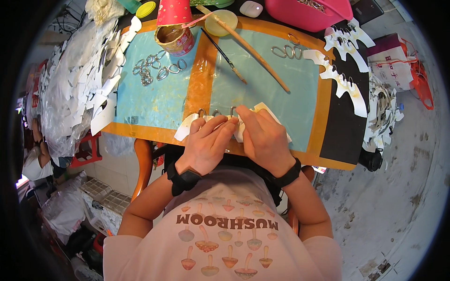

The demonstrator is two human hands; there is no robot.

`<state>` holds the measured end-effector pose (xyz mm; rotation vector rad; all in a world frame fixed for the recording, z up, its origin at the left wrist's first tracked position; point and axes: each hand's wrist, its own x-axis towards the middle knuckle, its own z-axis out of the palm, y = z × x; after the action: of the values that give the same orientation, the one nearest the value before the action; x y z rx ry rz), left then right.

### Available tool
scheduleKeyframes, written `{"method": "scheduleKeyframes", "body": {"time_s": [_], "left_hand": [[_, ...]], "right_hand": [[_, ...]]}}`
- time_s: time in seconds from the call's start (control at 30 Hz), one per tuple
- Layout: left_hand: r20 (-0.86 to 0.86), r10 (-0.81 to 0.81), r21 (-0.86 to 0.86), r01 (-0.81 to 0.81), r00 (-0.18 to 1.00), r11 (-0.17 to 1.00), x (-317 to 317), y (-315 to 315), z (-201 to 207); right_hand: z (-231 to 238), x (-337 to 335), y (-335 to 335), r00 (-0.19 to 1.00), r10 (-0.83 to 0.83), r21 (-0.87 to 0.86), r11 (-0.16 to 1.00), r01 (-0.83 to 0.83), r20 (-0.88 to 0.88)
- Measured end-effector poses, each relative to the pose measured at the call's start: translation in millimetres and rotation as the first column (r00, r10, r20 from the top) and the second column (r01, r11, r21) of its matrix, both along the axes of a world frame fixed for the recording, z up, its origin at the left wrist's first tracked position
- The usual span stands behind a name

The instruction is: Manually attaching small decorative silver metal rings to white cutout shoe upper components.

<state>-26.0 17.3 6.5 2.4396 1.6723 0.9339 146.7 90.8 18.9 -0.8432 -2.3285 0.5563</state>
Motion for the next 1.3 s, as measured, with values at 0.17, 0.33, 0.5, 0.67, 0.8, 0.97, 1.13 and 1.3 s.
{"method": "scheduleKeyframes", "body": {"time_s": [0.17,0.33,0.5,0.67,0.8,0.97,1.13,1.3], "left_hand": [[0.317,0.125,-0.135,-0.086,0.940,0.987,-4.9,0.5,9.6],[0.281,0.117,-0.094,-0.094,0.953,0.991,-8.7,19.8,26.2],[0.163,0.044,-0.189,-0.013,0.986,0.982,-0.7,31.1,18.2],[0.232,0.064,-0.283,0.004,0.971,0.959,0.8,34.9,21.2],[0.237,0.006,-0.180,0.038,0.972,0.983,2.6,32.5,16.4],[0.179,0.040,0.009,-0.042,0.983,0.999,13.6,9.6,-0.7],[0.337,0.104,-0.134,-0.061,0.936,0.989,-0.9,11.5,16.7],[0.213,0.061,-0.184,-0.021,0.975,0.983,-10.9,29.6,26.8]], "right_hand": [[12.6,11.2,5.5,0.994,0.034,-0.078,0.997,-0.026,0.100],[24.1,15.6,13.3,0.984,0.123,-0.173,0.980,-0.100,0.129],[26.1,16.4,16.6,0.983,0.140,-0.181,0.976,-0.117,0.116],[25.8,17.4,15.3,0.987,0.129,-0.184,0.977,-0.110,0.093],[29.9,12.7,18.0,0.983,0.134,-0.140,0.983,-0.117,0.123],[29.3,10.5,18.3,0.973,0.148,-0.100,0.986,-0.132,0.177],[27.6,12.2,13.4,0.964,0.112,-0.065,0.993,-0.099,0.242],[23.8,10.7,12.6,0.974,0.106,-0.058,0.994,-0.096,0.202]]}}
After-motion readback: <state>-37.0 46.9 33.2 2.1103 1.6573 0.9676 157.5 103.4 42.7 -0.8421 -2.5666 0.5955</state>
